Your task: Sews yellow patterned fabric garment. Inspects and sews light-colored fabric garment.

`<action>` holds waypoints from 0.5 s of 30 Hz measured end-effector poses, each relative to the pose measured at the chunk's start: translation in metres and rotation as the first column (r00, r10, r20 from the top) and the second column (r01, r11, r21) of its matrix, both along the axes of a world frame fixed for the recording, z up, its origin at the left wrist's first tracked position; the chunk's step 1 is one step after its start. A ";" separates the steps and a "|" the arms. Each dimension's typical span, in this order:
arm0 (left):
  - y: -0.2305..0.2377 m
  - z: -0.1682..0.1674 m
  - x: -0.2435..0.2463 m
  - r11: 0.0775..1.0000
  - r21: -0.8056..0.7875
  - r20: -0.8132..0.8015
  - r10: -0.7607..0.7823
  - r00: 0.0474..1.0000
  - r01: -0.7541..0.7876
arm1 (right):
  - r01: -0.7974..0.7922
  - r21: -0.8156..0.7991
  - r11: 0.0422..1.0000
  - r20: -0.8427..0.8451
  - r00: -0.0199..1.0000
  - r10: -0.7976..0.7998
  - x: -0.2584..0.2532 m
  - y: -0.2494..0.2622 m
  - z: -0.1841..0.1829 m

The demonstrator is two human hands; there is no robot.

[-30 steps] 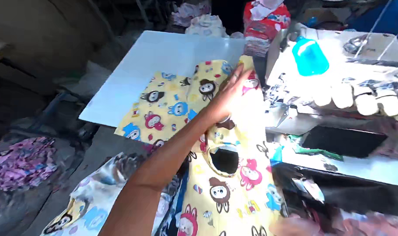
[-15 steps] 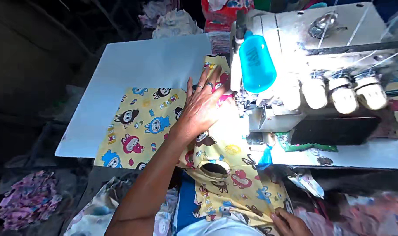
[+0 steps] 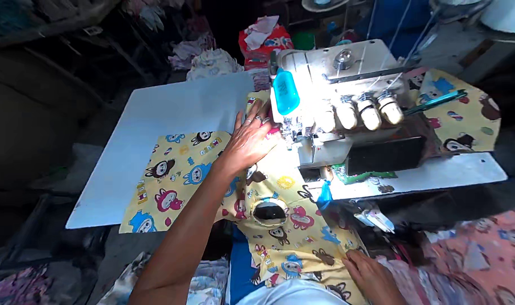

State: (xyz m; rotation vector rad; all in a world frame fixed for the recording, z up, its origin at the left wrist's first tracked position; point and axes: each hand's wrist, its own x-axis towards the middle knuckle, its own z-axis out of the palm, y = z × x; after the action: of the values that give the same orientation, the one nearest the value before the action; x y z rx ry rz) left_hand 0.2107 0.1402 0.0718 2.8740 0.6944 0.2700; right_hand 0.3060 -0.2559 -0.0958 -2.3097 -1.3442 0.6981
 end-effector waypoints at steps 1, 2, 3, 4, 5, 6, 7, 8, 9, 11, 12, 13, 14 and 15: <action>-0.003 0.001 -0.004 1.000 -0.006 0.014 0.001 1.000 -0.001 | 0.001 -0.025 1.000 -0.010 1.000 -0.001 0.002 0.000 -0.001; -0.007 0.000 -0.010 1.000 -0.001 0.040 0.007 0.999 -0.007 | 0.006 -0.043 0.999 -0.036 0.999 -0.007 0.006 0.001 0.001; -0.013 0.000 -0.018 1.000 0.011 0.087 0.010 0.996 -0.011 | 0.021 -0.028 0.999 -0.052 0.998 -0.023 0.012 0.000 0.003; -0.017 -0.003 -0.024 0.999 0.036 0.135 0.014 0.991 -0.019 | 0.047 0.022 0.999 -0.052 0.998 -0.045 0.021 -0.001 0.007; -0.019 -0.005 -0.028 0.998 0.054 0.188 0.023 0.982 -0.033 | 0.080 0.106 0.991 -0.025 0.997 -0.078 0.032 0.000 0.013; -0.024 -0.004 -0.032 0.998 0.052 0.240 0.025 0.970 -0.038 | 0.114 0.195 0.974 0.017 0.993 -0.120 0.047 0.001 0.022; -0.032 -0.002 -0.038 0.999 0.026 0.278 0.025 0.960 -0.034 | 0.150 0.292 0.945 0.070 0.982 -0.177 0.064 0.003 0.034; -0.043 0.000 -0.048 1.000 -0.004 0.305 0.028 0.952 -0.028 | 0.176 0.385 0.906 0.124 0.963 -0.240 0.082 0.005 0.048; -0.056 0.001 -0.059 0.999 -0.031 0.334 0.027 0.942 -0.018 | 0.191 0.470 0.862 0.182 0.935 -0.306 0.100 0.008 0.062; -0.078 0.000 -0.078 0.994 -0.090 0.386 -0.024 0.922 0.063 | 0.196 0.602 0.774 0.286 0.852 -0.438 0.135 0.017 0.087; -0.087 0.001 -0.085 0.983 -0.141 0.395 -0.056 0.917 0.120 | 0.179 0.646 0.742 0.336 0.806 -0.487 0.151 0.023 0.096; -0.093 0.001 -0.091 0.966 -0.194 0.402 -0.081 0.912 0.171 | 0.146 0.673 0.725 0.388 0.765 -0.514 0.166 0.028 0.102; -0.100 0.000 -0.096 0.950 -0.238 0.417 -0.090 0.904 0.204 | 0.102 0.690 0.716 0.436 0.732 -0.524 0.180 0.035 0.106; -0.107 -0.001 -0.101 0.941 -0.263 0.444 -0.078 0.893 0.213 | 0.059 0.694 0.718 0.477 0.709 -0.520 0.192 0.041 0.108</action>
State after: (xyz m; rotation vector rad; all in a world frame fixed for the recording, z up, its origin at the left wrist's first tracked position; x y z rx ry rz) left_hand 0.1101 0.0334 0.0705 2.4311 0.3892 0.6825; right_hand 0.4980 -0.2145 0.0118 -2.1303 -1.1099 -0.6845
